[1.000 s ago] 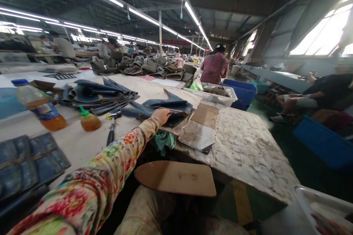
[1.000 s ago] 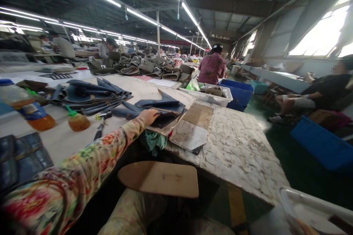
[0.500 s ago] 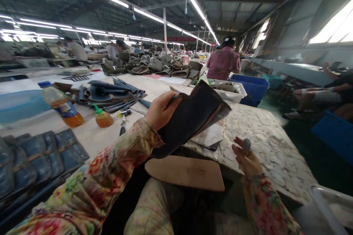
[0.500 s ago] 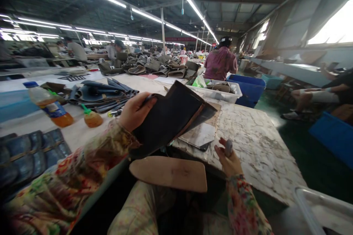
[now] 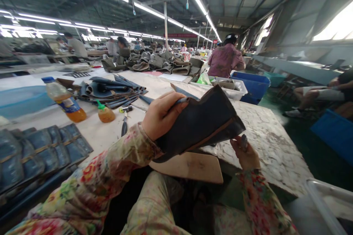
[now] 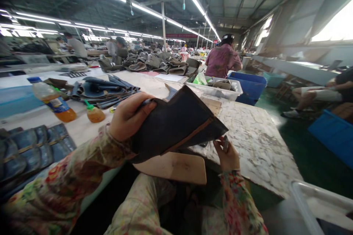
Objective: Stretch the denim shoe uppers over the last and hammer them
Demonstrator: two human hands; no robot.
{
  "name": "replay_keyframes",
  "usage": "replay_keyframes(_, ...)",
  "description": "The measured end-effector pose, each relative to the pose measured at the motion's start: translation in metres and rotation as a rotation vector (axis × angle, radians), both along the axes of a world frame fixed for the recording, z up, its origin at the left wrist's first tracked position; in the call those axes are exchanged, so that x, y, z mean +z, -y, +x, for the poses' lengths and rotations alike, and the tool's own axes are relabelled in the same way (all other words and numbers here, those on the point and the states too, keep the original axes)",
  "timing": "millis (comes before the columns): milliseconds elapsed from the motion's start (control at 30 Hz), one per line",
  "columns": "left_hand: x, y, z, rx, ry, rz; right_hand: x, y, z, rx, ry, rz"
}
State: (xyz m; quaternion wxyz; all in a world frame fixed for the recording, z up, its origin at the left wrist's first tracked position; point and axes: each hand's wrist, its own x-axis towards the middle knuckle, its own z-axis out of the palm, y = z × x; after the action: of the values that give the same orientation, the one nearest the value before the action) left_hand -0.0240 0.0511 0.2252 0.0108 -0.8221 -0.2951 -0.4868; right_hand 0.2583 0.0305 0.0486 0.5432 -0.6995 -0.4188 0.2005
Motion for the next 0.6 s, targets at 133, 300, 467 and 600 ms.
replay_keyframes(133, 0.003, 0.007, 0.002, 0.025, -0.020, 0.009, -0.011, -0.006, -0.007, 0.057, 0.108, -0.028)
replay_keyframes(300, 0.007, 0.004, -0.009, 0.123, 0.001, -0.021, -0.009, -0.010, -0.008, 0.235, -0.023, -0.054)
replay_keyframes(467, 0.003, -0.006, -0.038, 0.146, 0.116, -0.135, 0.070, 0.001, 0.013, -0.052, 0.381, 0.035)
replay_keyframes(600, -0.015, -0.011, -0.071, 0.138, 0.229, -0.255, 0.140, 0.010, 0.013, -0.066, 0.755, 0.218)
